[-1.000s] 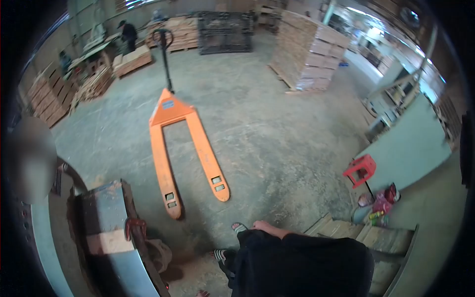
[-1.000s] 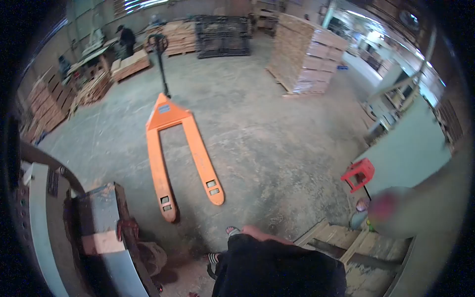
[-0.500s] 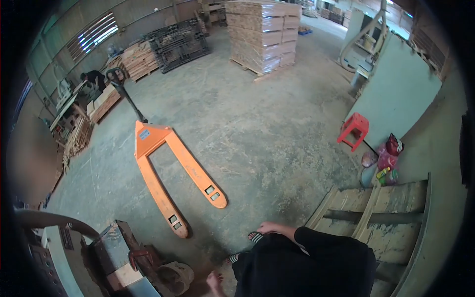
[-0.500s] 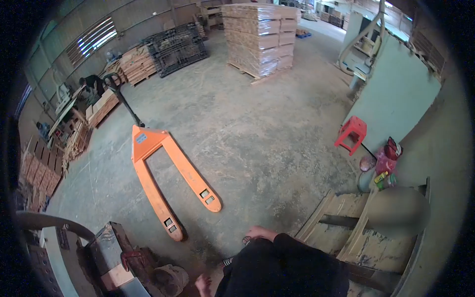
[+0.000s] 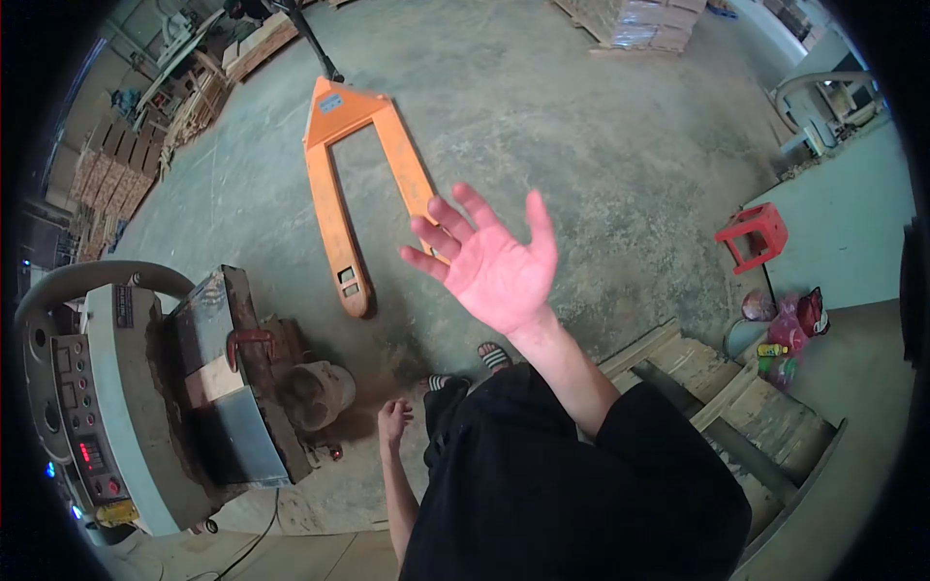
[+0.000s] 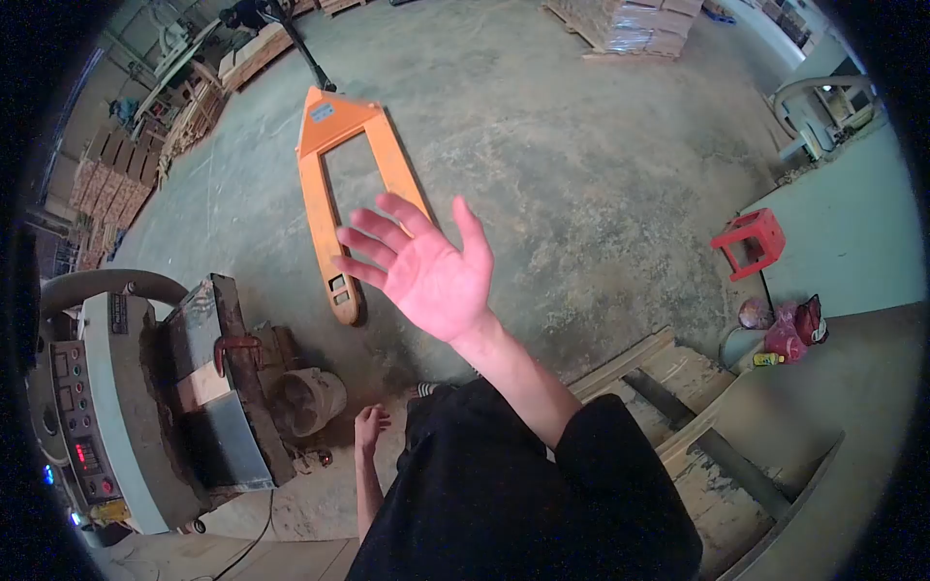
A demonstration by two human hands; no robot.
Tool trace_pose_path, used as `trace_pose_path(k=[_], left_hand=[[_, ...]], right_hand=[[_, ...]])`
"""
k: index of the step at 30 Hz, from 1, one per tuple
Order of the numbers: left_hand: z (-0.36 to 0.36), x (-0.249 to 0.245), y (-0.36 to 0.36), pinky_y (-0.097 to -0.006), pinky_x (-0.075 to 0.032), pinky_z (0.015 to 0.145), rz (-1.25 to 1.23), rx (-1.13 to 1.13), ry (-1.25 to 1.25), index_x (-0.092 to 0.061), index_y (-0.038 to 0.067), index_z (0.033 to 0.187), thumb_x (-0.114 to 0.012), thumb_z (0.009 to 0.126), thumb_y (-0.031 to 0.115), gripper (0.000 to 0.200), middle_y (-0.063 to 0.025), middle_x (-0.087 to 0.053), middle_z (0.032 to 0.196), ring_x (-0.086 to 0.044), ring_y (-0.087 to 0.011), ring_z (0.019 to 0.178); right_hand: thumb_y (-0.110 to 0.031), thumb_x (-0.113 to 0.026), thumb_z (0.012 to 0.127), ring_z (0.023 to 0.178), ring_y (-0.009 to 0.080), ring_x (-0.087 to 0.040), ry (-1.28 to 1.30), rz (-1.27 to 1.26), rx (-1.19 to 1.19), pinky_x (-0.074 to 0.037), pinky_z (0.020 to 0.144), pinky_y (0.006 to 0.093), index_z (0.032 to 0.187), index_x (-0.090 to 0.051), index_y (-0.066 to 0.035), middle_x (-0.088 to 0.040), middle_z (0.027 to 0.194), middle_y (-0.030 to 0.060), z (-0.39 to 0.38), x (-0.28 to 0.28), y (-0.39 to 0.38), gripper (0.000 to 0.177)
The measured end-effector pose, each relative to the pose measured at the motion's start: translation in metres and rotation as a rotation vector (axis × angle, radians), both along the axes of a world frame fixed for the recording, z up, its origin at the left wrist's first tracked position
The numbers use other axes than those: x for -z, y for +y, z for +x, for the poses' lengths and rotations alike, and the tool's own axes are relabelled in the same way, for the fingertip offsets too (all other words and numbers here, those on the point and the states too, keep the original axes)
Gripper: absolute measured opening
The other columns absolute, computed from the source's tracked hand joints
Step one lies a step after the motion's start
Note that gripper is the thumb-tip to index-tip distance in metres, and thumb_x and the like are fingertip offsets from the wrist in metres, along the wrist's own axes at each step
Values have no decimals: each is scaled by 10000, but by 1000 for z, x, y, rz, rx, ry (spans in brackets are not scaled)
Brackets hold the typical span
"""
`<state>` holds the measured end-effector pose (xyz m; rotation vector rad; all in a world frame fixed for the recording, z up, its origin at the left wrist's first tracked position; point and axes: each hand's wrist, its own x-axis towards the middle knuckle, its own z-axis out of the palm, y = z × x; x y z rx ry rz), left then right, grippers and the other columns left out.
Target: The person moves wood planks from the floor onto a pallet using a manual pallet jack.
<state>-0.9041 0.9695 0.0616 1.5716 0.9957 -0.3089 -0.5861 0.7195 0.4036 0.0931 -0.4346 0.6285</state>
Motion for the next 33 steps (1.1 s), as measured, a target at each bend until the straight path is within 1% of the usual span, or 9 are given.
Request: trace_pose_path(k=[4,7,8,12,19,26,28,31,33], left_hand=[[-11,15,-18,-289,-505,607,-16,-82,21,-666,-20,1046,-555,958,247,302,-107,-713,854,-682,-159,705],[-42,79,-39,-324,-537,705,166,127,82,-724,-1,1009,-591,924,254,300,-105,-734,875,-693,-191,758],[-45,74,-53,-330,-538,759,321,172,4,-742,10,994,-617,902,261,296,-106,-741,890,-687,-183,792],[-49,82,-63,-273,-504,650,53,-242,-63,-718,-19,979,-583,939,173,238,-42,-681,783,-623,-123,688],[-44,42,-57,-227,-406,524,-118,-284,46,-680,1,933,-538,949,143,201,7,-612,719,-542,-57,596],[-14,28,-54,-287,-508,681,209,164,-66,-677,-8,1031,-584,960,197,237,-37,-683,847,-628,-133,740],[36,-44,-77,-289,-510,749,175,150,-259,-660,-26,1067,-605,973,148,206,-48,-683,912,-629,-134,818],[102,-206,-128,-321,-510,745,218,106,-494,-669,0,1082,-641,930,83,175,-112,-683,874,-633,-151,785],[116,-285,-146,-340,-502,723,544,331,-725,-681,21,1073,-715,867,119,231,-101,-651,825,-624,-206,727]], right_hand=[[-721,-246,958,1452,372,-315,-77,113,22,-179,1203,587,1490,-402,-125,-406,1529,159,-1,-22,0,814],[-847,-206,879,1523,368,-98,-26,30,47,-36,1192,658,1582,-229,-218,-150,1651,141,-7,-43,-6,943],[-882,-210,843,1522,371,-99,3,32,41,-44,1192,655,1590,-190,-228,-144,1653,133,-8,-50,-9,993],[-990,-224,713,1521,375,-90,76,39,41,-49,1178,668,1607,-70,-268,-113,1663,102,-9,-63,-17,1159],[-1023,-240,661,1523,376,-68,120,32,42,-28,1153,709,1607,-32,-282,-78,1669,86,-16,-66,-20,1219],[-994,-296,685,1516,412,-3,96,81,14,3,1134,734,1605,-10,-273,7,1667,118,-24,-68,-21,1203],[-930,-370,751,1507,450,81,87,119,10,34,1099,782,1606,-13,-250,98,1658,162,-28,-68,-19,1150],[-1032,-279,634,1520,398,-41,74,71,-32,-16,1161,696,1604,14,-281,-11,1672,110,-33,-66,-19,1261],[-1038,-271,624,1520,395,-41,51,39,-15,-18,1167,685,1603,23,-279,2,1672,112,-37,-68,-19,1273]])
